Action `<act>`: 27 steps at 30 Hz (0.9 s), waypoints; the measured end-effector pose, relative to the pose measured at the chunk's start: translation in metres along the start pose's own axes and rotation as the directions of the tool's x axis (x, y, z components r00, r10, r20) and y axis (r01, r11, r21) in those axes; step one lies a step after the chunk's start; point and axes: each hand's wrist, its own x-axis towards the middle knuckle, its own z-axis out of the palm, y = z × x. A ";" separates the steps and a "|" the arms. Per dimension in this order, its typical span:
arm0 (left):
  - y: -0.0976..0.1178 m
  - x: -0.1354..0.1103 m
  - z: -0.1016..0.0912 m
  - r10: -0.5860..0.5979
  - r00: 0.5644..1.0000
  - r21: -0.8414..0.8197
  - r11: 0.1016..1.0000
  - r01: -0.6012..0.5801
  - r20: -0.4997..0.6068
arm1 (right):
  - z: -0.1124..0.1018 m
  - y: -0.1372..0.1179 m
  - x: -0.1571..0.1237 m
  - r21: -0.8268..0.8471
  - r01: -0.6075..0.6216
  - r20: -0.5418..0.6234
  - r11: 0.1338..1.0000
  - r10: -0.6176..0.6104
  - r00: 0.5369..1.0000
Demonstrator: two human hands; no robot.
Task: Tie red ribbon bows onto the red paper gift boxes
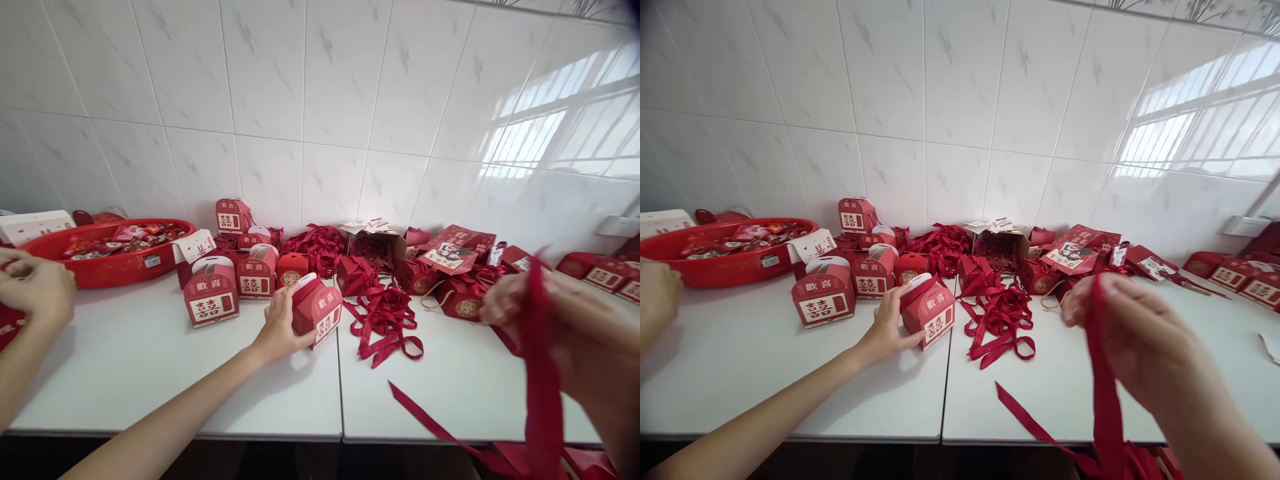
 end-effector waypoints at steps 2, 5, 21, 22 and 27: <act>0.009 -0.022 -0.012 0.003 1.000 -0.012 1.000 -0.002 0.021 | 0.033 0.001 -0.006 0.160 -0.239 0.267 0.958 0.191 0.945; 0.027 -0.050 -0.022 -0.001 1.000 0.018 1.000 0.001 0.013 | 0.079 0.014 -0.014 0.089 -0.479 0.550 0.873 0.358 0.755; 0.052 -0.061 -0.043 0.065 0.998 0.137 0.988 -0.065 -0.001 | 0.145 0.039 -0.008 -0.028 -0.656 0.700 0.754 0.483 0.526; 0.054 -0.058 -0.042 0.079 0.997 0.144 0.987 -0.077 -0.008 | 0.145 0.039 -0.006 -0.028 -0.651 0.707 0.759 0.476 0.524; 0.063 -0.046 -0.041 0.151 0.987 0.166 0.976 -0.139 -0.062 | 0.148 0.035 0.003 -0.078 -0.643 0.680 0.762 0.512 0.524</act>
